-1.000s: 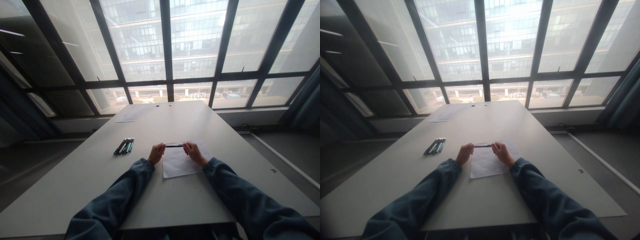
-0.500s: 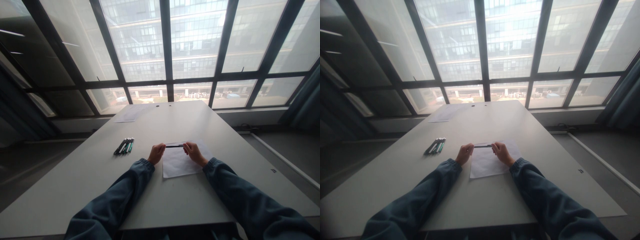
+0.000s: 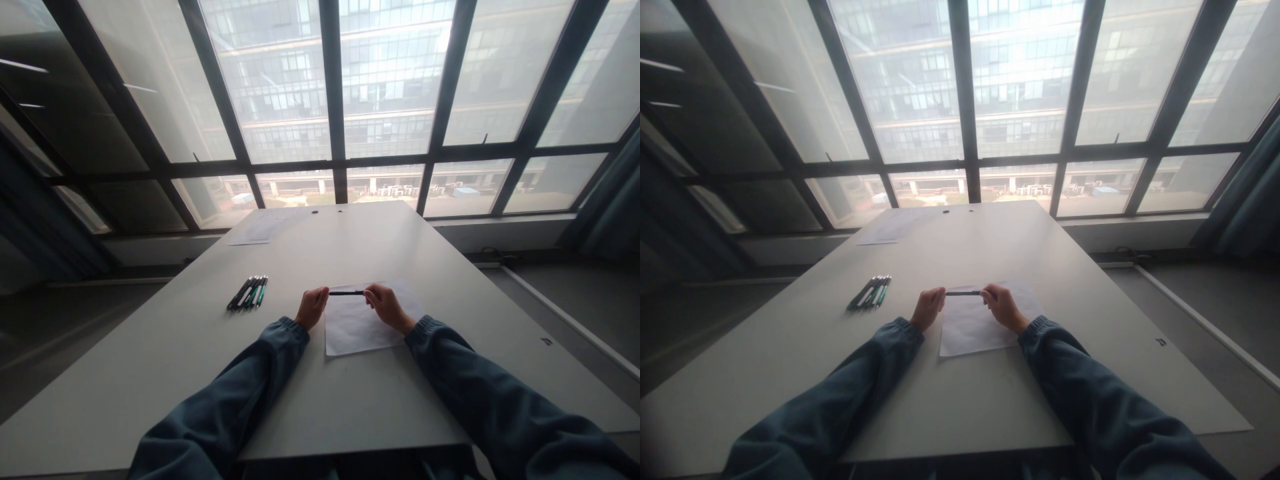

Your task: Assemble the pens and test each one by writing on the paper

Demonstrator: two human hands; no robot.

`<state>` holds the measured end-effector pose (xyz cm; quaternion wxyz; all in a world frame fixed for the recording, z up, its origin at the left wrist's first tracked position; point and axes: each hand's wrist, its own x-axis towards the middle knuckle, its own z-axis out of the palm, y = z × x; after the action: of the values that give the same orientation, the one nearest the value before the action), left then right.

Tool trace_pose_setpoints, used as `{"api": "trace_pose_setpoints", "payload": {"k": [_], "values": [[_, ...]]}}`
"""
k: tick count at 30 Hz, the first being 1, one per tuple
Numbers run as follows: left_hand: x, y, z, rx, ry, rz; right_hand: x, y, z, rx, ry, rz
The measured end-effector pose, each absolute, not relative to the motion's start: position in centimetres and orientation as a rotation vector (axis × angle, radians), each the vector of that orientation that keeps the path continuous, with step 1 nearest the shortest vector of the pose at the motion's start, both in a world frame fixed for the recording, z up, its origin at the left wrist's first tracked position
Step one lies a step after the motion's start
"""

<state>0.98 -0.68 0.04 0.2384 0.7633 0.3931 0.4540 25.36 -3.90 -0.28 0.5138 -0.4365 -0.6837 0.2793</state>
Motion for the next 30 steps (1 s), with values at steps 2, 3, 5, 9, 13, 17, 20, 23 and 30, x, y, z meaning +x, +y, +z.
{"api": "trace_pose_setpoints", "payload": {"k": [2, 3, 5, 9, 13, 17, 20, 23, 30], "values": [[0.97, -0.56, -0.06, 2.093, 1.077, 1.245, 25.30, -3.98, -0.17, -1.058, -1.636, 0.661], [0.97, -0.50, -0.11, 2.089, 1.078, 1.244, 25.27, -4.02, -0.12, -1.062, -1.633, 0.656], [0.96, -0.37, -0.24, 2.064, 1.080, 1.242, 25.21, -4.07, -0.06, -1.068, -1.629, 0.652], [0.99, -0.09, -0.47, 1.997, 1.035, 1.226, 25.23, -3.90, -0.23, -1.079, -1.611, 0.638], [1.19, 0.05, -0.34, 1.946, 0.966, 1.247, 25.44, -3.45, -0.69, -1.122, -1.585, 0.594], [1.42, -0.14, -0.03, 1.995, 1.044, 1.338, 25.56, -3.21, -0.91, -1.134, -1.568, 0.584], [1.50, -0.37, 0.15, 2.022, 1.064, 1.377, 25.51, -3.27, -0.83, -1.134, -1.566, 0.586], [1.51, -0.48, 0.24, 2.033, 1.095, 1.402, 25.45, -3.38, -0.75, -1.135, -1.558, 0.592], [1.42, -0.25, 0.09, 1.993, 1.094, 1.376, 25.48, -3.46, -0.70, -1.128, -1.556, 0.601]]}}
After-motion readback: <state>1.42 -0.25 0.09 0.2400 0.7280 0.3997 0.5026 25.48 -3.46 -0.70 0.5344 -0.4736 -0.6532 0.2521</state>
